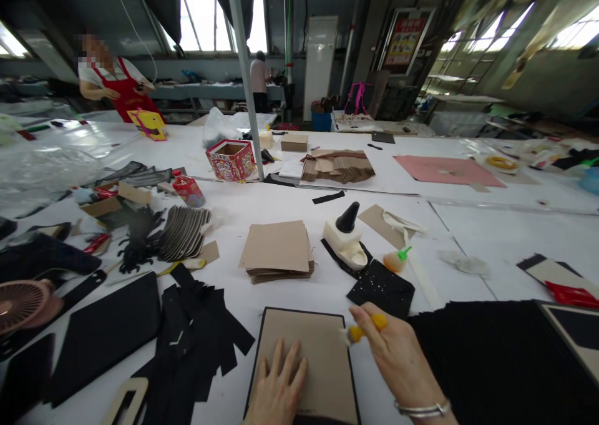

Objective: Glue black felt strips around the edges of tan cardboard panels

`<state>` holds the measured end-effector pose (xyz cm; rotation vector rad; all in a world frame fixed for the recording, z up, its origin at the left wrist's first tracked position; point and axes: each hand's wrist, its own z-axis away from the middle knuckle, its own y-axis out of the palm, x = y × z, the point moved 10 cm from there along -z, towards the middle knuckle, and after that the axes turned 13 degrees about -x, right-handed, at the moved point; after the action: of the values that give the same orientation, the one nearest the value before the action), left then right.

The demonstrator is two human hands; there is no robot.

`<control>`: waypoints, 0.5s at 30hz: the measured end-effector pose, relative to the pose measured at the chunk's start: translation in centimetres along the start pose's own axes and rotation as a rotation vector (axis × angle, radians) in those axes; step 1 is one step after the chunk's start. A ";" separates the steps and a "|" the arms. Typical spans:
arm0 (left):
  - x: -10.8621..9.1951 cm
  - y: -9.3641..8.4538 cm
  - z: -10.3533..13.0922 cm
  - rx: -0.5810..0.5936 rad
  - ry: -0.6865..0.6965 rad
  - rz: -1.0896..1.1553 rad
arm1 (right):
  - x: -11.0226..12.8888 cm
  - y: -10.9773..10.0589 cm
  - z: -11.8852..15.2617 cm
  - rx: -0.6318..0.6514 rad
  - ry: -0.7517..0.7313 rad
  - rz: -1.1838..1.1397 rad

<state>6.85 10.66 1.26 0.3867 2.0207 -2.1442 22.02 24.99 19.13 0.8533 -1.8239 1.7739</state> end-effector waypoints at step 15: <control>0.6 0.3 0.1 -0.075 -0.060 -0.065 | 1.0 12.3 0.1 0.181 0.046 -0.227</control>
<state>6.38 10.62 0.75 0.2460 2.1004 -2.0824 12.66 24.50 11.05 1.0352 -1.4883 1.8138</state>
